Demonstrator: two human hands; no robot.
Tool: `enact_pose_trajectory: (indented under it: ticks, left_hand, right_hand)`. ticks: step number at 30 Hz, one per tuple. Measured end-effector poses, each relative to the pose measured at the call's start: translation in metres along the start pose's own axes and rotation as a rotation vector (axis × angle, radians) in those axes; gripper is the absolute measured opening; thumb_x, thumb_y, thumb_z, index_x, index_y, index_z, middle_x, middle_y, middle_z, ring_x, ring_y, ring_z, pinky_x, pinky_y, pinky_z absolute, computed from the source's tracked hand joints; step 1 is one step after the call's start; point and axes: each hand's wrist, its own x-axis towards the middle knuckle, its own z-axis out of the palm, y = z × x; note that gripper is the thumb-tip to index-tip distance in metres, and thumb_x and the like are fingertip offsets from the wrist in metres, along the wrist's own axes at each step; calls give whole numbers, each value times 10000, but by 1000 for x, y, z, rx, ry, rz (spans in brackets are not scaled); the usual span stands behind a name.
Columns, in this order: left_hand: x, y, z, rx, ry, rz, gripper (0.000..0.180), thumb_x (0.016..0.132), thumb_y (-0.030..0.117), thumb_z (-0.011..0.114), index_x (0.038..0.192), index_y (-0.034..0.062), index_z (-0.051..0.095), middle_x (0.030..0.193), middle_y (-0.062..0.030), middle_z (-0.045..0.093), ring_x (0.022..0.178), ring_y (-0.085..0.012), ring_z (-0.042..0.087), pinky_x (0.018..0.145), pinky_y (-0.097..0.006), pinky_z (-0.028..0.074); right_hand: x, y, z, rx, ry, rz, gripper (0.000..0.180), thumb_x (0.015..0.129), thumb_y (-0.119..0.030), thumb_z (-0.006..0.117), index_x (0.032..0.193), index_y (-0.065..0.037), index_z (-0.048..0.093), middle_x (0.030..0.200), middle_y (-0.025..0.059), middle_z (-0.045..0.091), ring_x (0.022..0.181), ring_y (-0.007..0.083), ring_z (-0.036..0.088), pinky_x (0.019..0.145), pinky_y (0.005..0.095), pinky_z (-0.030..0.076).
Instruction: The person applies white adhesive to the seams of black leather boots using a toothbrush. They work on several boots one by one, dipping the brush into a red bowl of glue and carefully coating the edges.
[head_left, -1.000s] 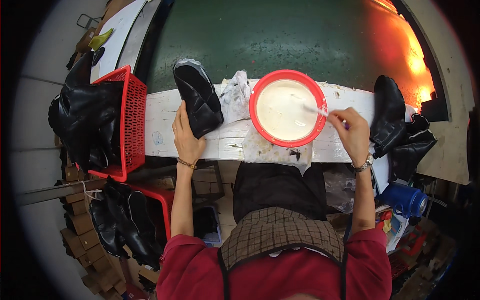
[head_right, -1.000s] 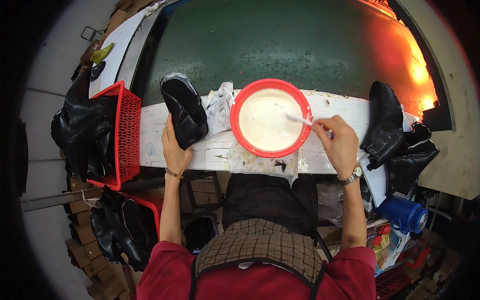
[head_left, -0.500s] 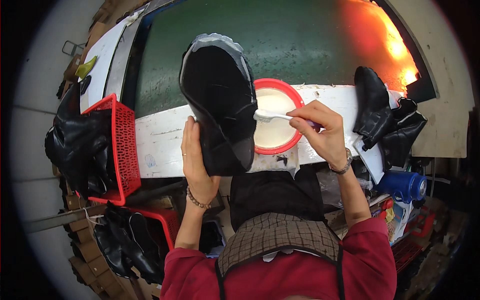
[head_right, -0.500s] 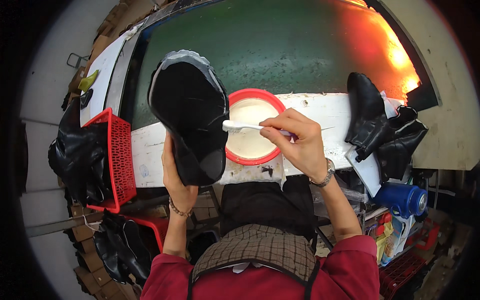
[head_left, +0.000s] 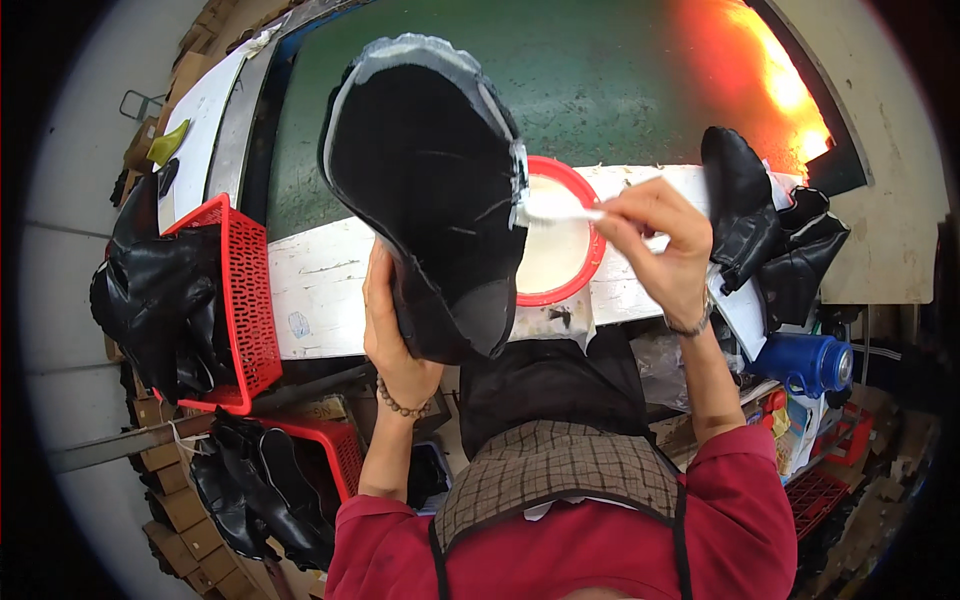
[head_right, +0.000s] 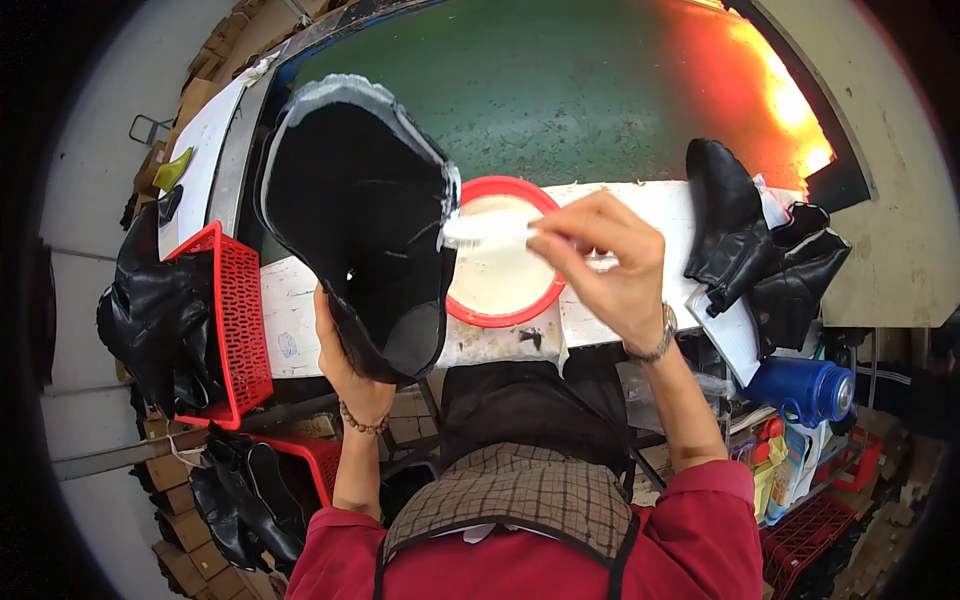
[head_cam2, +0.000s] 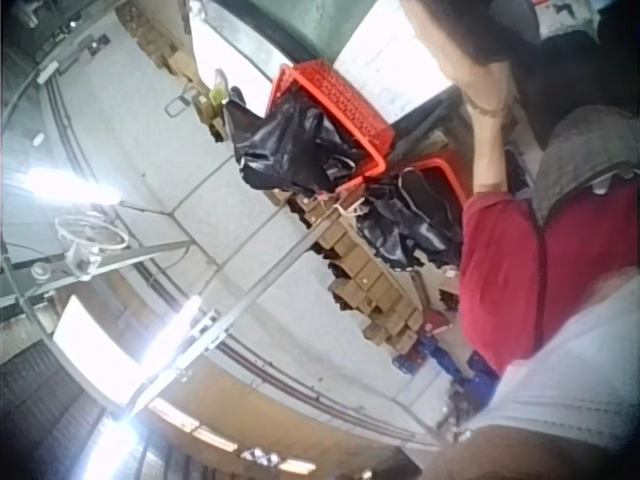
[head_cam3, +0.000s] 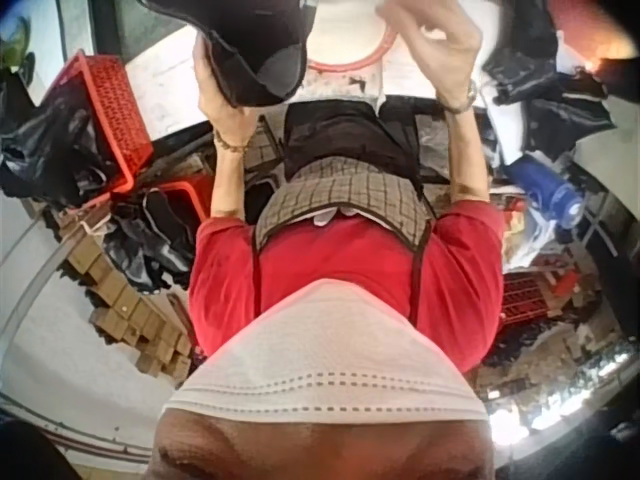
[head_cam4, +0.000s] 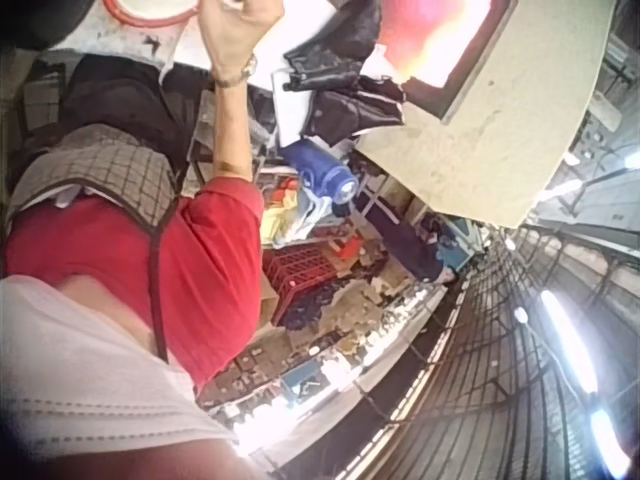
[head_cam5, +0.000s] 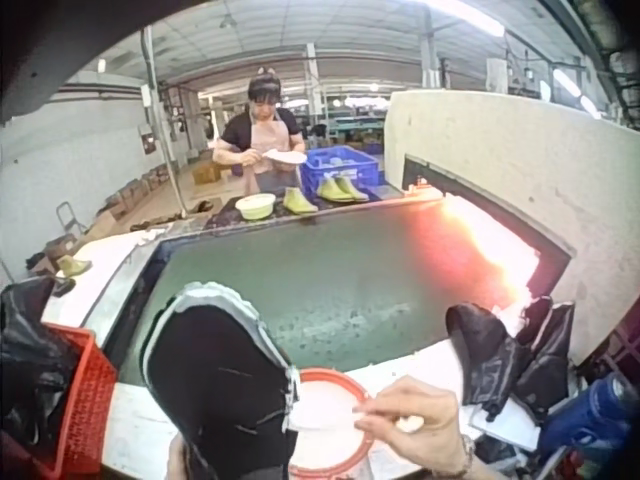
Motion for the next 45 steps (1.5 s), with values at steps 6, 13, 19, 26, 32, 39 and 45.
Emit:
enact_pose_trajectory:
  ticks: [6, 13, 19, 26, 32, 39, 45]
  left_hand:
    - [8, 4, 6, -135, 8, 35, 874, 797, 47, 818, 1523, -93, 353, 1474, -274, 517, 1307, -365, 585, 1085, -388, 455]
    - [15, 3, 8, -194, 36, 70, 889, 791, 52, 831, 1527, -85, 352, 1445, -261, 551, 1275, -343, 613, 1060, -378, 479]
    - [27, -1, 27, -101, 218, 144, 854, 819, 46, 816, 1530, -65, 356, 1503, -261, 492, 1351, -364, 543, 1117, -408, 429]
    - [36, -15, 32, -106, 238, 189, 793, 849, 75, 801, 1511, -56, 385, 1479, -265, 507, 1321, -362, 560, 1098, -406, 444]
    - [33, -49, 47, -221, 454, 355, 642, 886, 88, 735, 1443, -60, 453, 1365, -255, 588, 1221, -350, 622, 1051, -421, 473]
    - [55, -69, 53, -138, 534, 454, 458, 911, 145, 684, 1314, -38, 564, 1307, -253, 618, 1171, -392, 633, 1027, -466, 476]
    - [81, -44, 52, 88, 445, 549, 505, 892, 232, 724, 1311, -20, 597, 1371, -301, 583, 1326, -515, 510, 1116, -546, 394]
  right_hand:
    - [3, 15, 2, -16, 43, 35, 71, 849, -46, 800, 918, -33, 790, 825, 28, 699, 659, 52, 583, 527, 209, 385]
    - [18, 11, -4, -60, 130, -159, 179, 819, 2, 821, 994, -16, 788, 910, 65, 696, 754, 111, 646, 642, 232, 525]
    - [-15, -3, 9, 72, 7, -93, 209, 781, -11, 847, 983, -29, 796, 915, 74, 691, 772, 132, 668, 653, 256, 530]
    - [-8, -10, 2, 78, -41, 8, 177, 813, -10, 824, 986, -24, 793, 881, 59, 698, 706, 103, 644, 600, 240, 497]
    - [2, -13, 0, -16, 2, -188, 231, 759, -28, 862, 981, -49, 800, 881, 62, 691, 731, 142, 658, 613, 265, 515]
    - [-15, -34, -1, 12, -101, -121, 207, 763, -43, 860, 960, -34, 795, 829, 64, 679, 700, 148, 656, 598, 270, 510]
    - [-14, -36, -1, 167, -296, 91, 115, 880, -86, 780, 946, 8, 780, 774, 72, 685, 667, 139, 639, 606, 277, 496]
